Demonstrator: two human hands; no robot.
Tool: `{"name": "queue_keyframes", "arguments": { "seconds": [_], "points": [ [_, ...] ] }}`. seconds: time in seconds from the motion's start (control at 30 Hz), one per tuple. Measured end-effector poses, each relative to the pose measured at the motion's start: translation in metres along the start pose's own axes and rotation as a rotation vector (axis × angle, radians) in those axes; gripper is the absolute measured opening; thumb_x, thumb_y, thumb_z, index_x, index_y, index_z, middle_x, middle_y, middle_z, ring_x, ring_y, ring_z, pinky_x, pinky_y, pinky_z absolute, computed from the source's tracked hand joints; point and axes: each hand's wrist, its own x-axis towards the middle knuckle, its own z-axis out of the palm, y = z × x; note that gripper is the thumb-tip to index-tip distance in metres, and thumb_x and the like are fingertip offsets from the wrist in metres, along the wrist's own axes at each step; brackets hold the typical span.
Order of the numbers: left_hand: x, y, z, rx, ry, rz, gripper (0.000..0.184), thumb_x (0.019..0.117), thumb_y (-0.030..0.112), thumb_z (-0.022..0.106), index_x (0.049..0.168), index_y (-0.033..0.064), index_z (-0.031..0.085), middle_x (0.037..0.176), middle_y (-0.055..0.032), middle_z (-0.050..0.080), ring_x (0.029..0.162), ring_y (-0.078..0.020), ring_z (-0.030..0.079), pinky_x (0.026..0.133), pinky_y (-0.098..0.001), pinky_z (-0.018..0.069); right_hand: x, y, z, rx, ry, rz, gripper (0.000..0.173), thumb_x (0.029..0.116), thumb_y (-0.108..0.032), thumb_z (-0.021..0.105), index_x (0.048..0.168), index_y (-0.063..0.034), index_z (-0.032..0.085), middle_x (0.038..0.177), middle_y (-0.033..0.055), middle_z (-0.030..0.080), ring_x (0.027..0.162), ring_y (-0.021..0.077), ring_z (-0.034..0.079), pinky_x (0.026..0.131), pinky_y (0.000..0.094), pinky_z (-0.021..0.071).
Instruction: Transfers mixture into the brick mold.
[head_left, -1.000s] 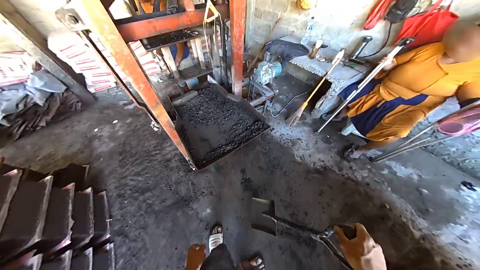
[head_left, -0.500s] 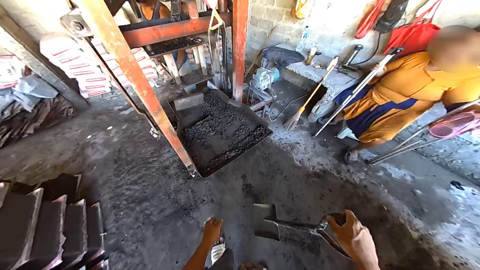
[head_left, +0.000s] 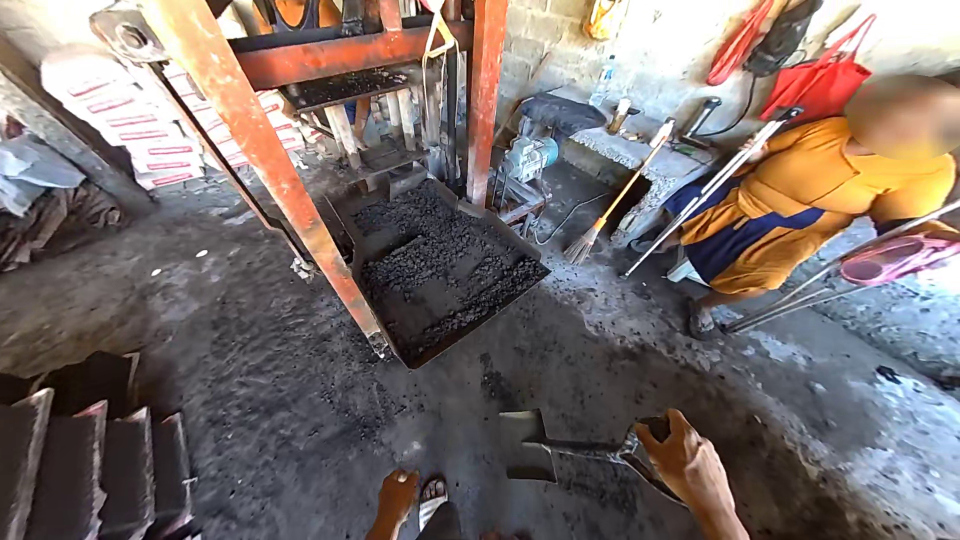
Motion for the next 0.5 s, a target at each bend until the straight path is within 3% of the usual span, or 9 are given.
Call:
{"name": "queue_keyframes", "arguments": {
  "seconds": [0.17, 0.27, 0.5],
  "points": [
    [0.013, 0.013, 0.0, -0.046, -0.005, 0.043, 0.043, 0.1049, 0.032, 0.06, 0.129, -0.0025, 0.061, 0.116, -0.0263, 0.069, 0.102, -0.0377, 0.07, 0.088, -0.0558, 0.0575, 0.002, -0.027, 0.003, -0.035, -0.031, -0.059, 0.047, 0.0892, -0.047, 0.071, 0.117, -0.009, 0.063, 0.091, 0.0201, 0.071, 0.086, 0.0417, 0.071, 0.071, 0.062, 0.0542],
    [0.019, 0.018, -0.001, -0.026, -0.02, 0.069, 0.042, 0.1044, 0.034, 0.061, 0.126, -0.0021, 0.064, 0.112, -0.0251, 0.069, 0.097, -0.0359, 0.07, 0.086, -0.0538, 0.0576, 0.004, -0.041, 0.005, -0.051, -0.039, -0.093, 0.047, 0.0881, -0.048, 0.072, 0.114, -0.0094, 0.063, 0.089, 0.0184, 0.071, 0.084, 0.0399, 0.07, 0.069, 0.061, 0.0539],
    [0.02, 0.023, -0.018, -0.045, -0.053, 0.062, 0.043, 0.1053, 0.034, 0.06, 0.128, -0.0023, 0.062, 0.111, -0.0255, 0.069, 0.096, -0.0365, 0.07, 0.086, -0.0542, 0.0578, 0.002, -0.049, 0.005, -0.05, -0.054, -0.108, 0.049, 0.0869, -0.049, 0.074, 0.116, -0.0095, 0.065, 0.092, 0.0196, 0.071, 0.087, 0.0413, 0.07, 0.073, 0.0633, 0.0542]
  ]
}}
